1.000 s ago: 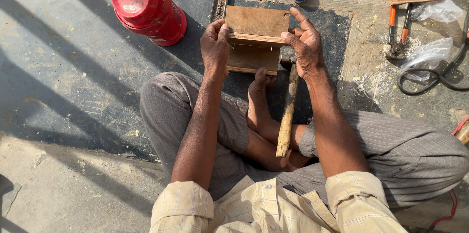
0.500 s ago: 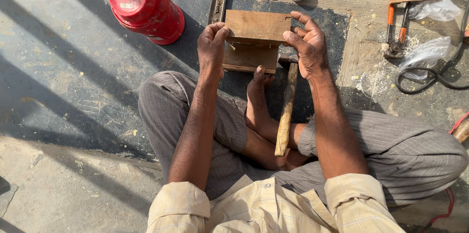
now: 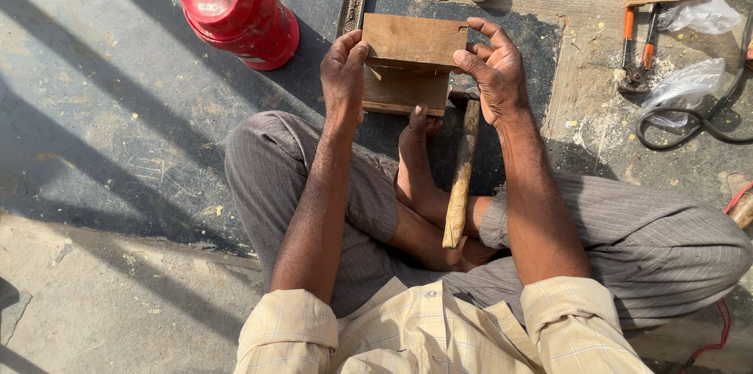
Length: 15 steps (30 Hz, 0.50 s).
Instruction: The person sits on the floor assembling a small wooden box. They position wooden panels, hammer nails into the joints, apply glue with a stick to a wooden strip, press the pieces together, and measure the box with a tape measure.
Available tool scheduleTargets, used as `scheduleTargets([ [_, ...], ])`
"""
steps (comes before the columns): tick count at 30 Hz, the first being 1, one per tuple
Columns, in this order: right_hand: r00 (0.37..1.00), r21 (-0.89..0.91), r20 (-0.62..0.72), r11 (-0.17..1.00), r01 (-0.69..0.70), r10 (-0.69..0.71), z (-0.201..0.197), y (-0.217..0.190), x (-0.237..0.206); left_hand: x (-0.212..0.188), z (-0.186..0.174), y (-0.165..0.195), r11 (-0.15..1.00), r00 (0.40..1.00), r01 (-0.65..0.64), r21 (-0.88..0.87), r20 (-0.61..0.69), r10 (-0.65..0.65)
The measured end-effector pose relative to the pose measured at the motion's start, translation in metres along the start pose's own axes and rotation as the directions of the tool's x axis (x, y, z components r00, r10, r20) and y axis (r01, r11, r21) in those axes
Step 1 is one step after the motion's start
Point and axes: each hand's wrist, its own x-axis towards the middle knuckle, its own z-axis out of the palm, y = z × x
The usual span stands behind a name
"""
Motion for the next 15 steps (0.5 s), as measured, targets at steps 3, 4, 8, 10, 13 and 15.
scheduleTargets([
  [3, 0.999, 0.006, -0.039, 1.000, 0.010, -0.010, 0.001, 0.007, -0.001, -0.003, 0.003, -0.005, 0.994, 0.991, -0.086, 0.063, -0.099, 0.092],
  [4, 0.997, 0.024, -0.076, 1.000, 0.020, -0.018, 0.002, 0.010, -0.003, -0.004, 0.005, -0.006, 0.990, 0.986, -0.116, 0.076, -0.113, 0.124],
  [8, 0.955, 0.008, -0.293, 0.998, 0.057, -0.052, 0.016, 0.024, -0.014, -0.004, 0.008, -0.006, 0.971, 0.966, -0.216, 0.099, -0.121, 0.227],
  [10, 0.921, -0.145, -0.359, 0.984, 0.105, -0.151, 0.025, 0.027, -0.021, -0.005, 0.009, -0.004, 0.961, 0.964, -0.190, 0.200, -0.147, 0.221],
  [13, 0.912, -0.229, -0.362, 0.967, 0.116, -0.195, 0.031, 0.025, -0.025, -0.006, 0.010, 0.000, 0.948, 0.960, -0.180, 0.263, -0.162, 0.227],
  [15, 0.917, -0.254, -0.348, 0.961, 0.106, -0.193, 0.032, 0.021, -0.025, -0.007, 0.011, 0.001, 0.950, 0.959, -0.184, 0.251, -0.168, 0.230],
])
